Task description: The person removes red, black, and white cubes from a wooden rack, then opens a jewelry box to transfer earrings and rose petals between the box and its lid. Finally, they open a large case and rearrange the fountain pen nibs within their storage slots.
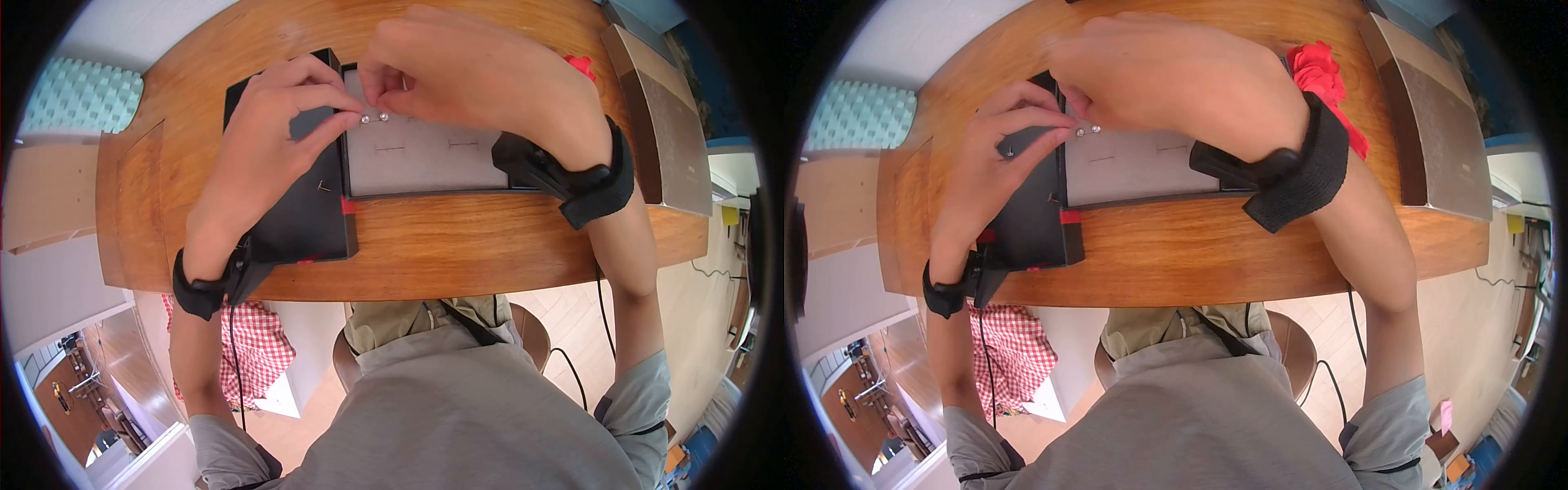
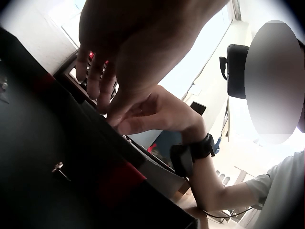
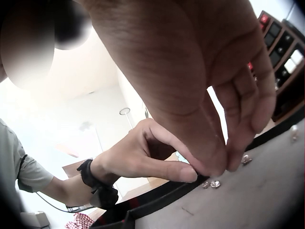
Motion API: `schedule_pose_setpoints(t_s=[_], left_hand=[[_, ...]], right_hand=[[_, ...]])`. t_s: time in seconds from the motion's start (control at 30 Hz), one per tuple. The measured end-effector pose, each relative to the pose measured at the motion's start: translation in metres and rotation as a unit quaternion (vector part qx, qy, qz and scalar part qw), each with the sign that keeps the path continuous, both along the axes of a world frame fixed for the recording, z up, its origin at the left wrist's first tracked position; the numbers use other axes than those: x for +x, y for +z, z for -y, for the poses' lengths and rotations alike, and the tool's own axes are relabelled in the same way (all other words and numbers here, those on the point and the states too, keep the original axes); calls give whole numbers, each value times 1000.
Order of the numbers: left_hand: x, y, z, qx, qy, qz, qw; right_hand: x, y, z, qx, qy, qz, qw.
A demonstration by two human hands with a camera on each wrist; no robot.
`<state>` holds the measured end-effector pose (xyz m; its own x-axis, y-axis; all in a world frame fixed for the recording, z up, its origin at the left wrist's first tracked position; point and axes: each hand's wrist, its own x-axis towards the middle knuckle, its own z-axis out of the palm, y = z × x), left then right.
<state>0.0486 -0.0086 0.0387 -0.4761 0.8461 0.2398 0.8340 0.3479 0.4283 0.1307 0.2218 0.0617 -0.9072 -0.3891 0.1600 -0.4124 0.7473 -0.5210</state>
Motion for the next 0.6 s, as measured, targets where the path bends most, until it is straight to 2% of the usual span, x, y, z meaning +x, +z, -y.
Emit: schedule_pose_setpoints(t_s=[0.13, 0.23, 0.33, 0.37, 0.43, 0.53, 0.6], left_hand=[[3, 3, 5, -7, -4, -26, 1000], [8, 5, 7, -22, -11, -46, 999], [11, 7, 8, -38, -7, -51, 998], [11, 6, 9, -39, -9, -53, 998], [11, 6, 10, -40, -10, -55, 998], [13, 7, 12, -60, -9, -50, 997], [13, 6, 12, -62, -11, -53, 997]], right_hand=[[6, 8, -1, 5, 20, -32, 999], [-7, -2, 0, 23, 9, 8, 1000], [5, 12, 1, 14, 16, -6, 1000], [0, 0, 0, 14, 17, -6, 1000], [-15, -33, 2, -17, 21, -172, 985], [-12, -39, -3, -55, 41, -184, 981], [-14, -37, -1, -39, 36, -177, 983]])
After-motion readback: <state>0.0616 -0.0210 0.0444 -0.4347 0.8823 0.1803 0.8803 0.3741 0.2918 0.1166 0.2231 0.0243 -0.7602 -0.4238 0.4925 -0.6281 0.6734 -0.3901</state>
